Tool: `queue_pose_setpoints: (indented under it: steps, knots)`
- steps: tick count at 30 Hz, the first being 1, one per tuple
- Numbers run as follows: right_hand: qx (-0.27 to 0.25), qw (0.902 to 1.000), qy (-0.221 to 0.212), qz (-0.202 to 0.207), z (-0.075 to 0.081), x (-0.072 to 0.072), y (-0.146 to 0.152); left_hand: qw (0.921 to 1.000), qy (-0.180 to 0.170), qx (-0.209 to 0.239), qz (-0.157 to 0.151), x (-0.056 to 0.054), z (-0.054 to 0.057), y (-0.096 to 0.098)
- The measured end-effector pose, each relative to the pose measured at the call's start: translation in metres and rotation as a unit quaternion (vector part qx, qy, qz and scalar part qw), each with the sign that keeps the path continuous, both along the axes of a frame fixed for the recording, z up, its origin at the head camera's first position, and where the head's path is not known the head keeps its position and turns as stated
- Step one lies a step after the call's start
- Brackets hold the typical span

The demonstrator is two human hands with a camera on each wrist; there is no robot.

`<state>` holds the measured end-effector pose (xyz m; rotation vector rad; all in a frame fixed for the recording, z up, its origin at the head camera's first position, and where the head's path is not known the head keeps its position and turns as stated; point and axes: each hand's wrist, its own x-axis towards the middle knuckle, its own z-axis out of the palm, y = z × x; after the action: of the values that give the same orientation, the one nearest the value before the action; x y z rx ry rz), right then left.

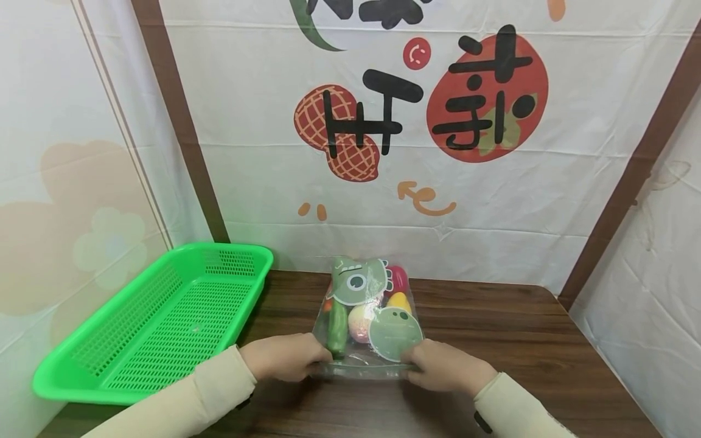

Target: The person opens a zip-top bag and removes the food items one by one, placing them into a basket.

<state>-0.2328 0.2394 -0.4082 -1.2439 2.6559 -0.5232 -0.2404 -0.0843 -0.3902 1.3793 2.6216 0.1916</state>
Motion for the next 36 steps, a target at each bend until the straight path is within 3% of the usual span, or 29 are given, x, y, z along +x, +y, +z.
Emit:
queue_pose_setpoints:
  steps: [9,14,20,29,36]
  knots:
    - [-0.028,0.9989,0.029,-0.024,0.015,-0.004,0.004,0.9986,-0.033,0.040,0.001,-0.009,0.022,-0.008]
    - [-0.042,0.9976,0.052,-0.020,0.019,-0.006,0.004,0.9966,-0.060,0.053,0.021,-0.013,0.030,-0.014]
    - [-0.062,0.9969,0.030,-0.040,0.026,-0.008,0.008,0.9942,-0.082,0.063,0.030,-0.020,0.037,-0.020]
    - [-0.081,0.9922,0.039,-0.087,0.033,-0.013,0.016,0.9917,-0.080,0.095,0.035,-0.032,0.043,-0.033]
    - [-0.108,0.9875,0.027,-0.112,0.038,-0.016,0.020,0.9856,-0.075,0.148,0.030,-0.041,0.049,-0.042]
